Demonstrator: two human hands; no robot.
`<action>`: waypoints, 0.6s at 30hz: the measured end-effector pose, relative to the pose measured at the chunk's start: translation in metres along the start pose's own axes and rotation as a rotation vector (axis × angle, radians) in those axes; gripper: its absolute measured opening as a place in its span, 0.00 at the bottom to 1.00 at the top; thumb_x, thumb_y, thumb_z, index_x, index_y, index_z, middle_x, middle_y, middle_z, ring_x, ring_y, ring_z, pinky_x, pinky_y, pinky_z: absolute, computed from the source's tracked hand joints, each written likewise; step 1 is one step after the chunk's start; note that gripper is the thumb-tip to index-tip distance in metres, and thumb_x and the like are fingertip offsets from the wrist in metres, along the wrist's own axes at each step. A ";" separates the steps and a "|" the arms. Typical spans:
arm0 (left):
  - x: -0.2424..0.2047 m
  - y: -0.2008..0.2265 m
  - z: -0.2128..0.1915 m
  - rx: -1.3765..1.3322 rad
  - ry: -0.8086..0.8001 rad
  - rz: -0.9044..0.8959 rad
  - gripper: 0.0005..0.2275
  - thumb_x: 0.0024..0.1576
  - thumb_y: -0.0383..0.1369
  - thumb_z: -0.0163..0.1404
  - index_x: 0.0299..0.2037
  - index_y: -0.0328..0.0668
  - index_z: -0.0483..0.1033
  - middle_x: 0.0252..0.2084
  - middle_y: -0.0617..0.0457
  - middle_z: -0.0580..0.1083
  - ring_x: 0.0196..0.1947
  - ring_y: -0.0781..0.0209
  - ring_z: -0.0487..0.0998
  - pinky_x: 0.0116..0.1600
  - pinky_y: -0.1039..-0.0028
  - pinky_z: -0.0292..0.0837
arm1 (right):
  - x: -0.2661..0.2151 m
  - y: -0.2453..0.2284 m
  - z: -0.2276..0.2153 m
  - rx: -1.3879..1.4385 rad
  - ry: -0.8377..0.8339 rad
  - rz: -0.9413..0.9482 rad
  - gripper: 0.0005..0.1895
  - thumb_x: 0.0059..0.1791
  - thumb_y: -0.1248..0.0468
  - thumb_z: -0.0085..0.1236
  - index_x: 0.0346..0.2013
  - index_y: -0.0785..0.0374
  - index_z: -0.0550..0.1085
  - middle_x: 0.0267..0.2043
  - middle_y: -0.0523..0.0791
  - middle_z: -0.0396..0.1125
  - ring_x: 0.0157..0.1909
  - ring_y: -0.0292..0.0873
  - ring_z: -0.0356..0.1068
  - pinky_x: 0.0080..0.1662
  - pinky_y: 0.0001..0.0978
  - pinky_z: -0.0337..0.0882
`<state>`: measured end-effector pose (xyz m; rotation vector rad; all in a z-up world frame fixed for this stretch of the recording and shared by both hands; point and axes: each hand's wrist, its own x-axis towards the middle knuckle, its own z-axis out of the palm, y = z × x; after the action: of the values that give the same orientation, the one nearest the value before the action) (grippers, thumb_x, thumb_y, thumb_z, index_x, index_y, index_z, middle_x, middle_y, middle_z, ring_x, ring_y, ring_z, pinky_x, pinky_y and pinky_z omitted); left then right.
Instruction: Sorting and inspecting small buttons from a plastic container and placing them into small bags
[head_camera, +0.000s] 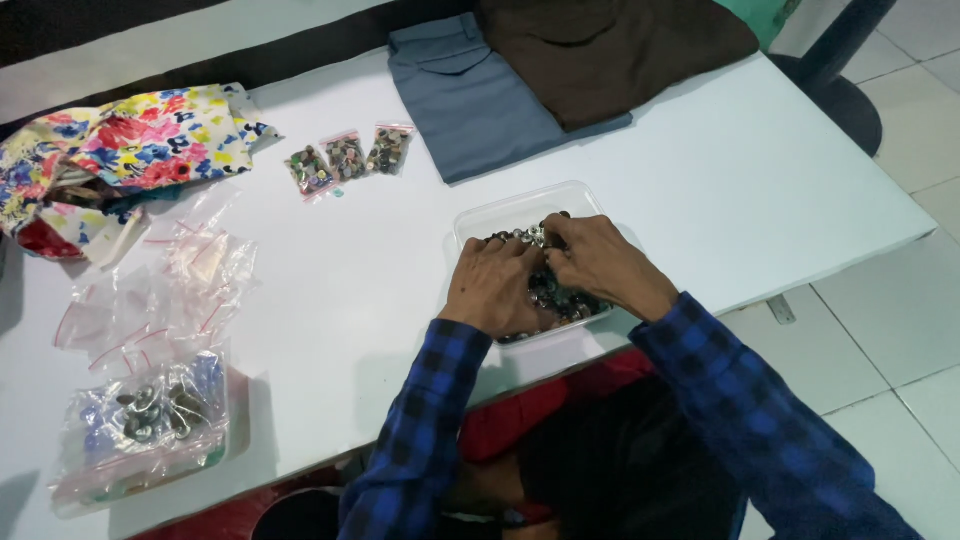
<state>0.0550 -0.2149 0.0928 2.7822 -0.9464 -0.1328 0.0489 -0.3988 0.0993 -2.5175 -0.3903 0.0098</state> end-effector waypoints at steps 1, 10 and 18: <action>0.002 -0.003 0.002 0.001 0.006 -0.002 0.31 0.40 0.60 0.55 0.50 0.51 0.75 0.53 0.51 0.75 0.56 0.49 0.75 0.63 0.57 0.60 | 0.003 0.005 0.002 -0.004 0.002 -0.005 0.16 0.50 0.65 0.49 0.50 0.69 0.75 0.34 0.61 0.74 0.38 0.61 0.77 0.38 0.48 0.77; -0.005 0.005 -0.007 -0.004 0.061 0.021 0.14 0.44 0.45 0.51 0.35 0.49 0.79 0.45 0.54 0.78 0.49 0.51 0.78 0.57 0.59 0.67 | 0.010 0.017 0.008 0.085 0.010 0.041 0.13 0.51 0.63 0.50 0.47 0.68 0.73 0.35 0.60 0.74 0.39 0.66 0.76 0.36 0.53 0.75; 0.006 -0.015 0.022 -0.164 0.118 -0.002 0.16 0.47 0.33 0.47 0.46 0.56 0.75 0.37 0.54 0.78 0.44 0.48 0.81 0.55 0.59 0.70 | 0.007 0.013 0.007 -0.021 -0.003 0.011 0.10 0.50 0.66 0.48 0.43 0.66 0.72 0.34 0.57 0.74 0.38 0.60 0.76 0.37 0.48 0.76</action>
<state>0.0653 -0.2102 0.0680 2.6096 -0.8636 -0.0435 0.0585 -0.4031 0.0874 -2.5408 -0.3795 0.0141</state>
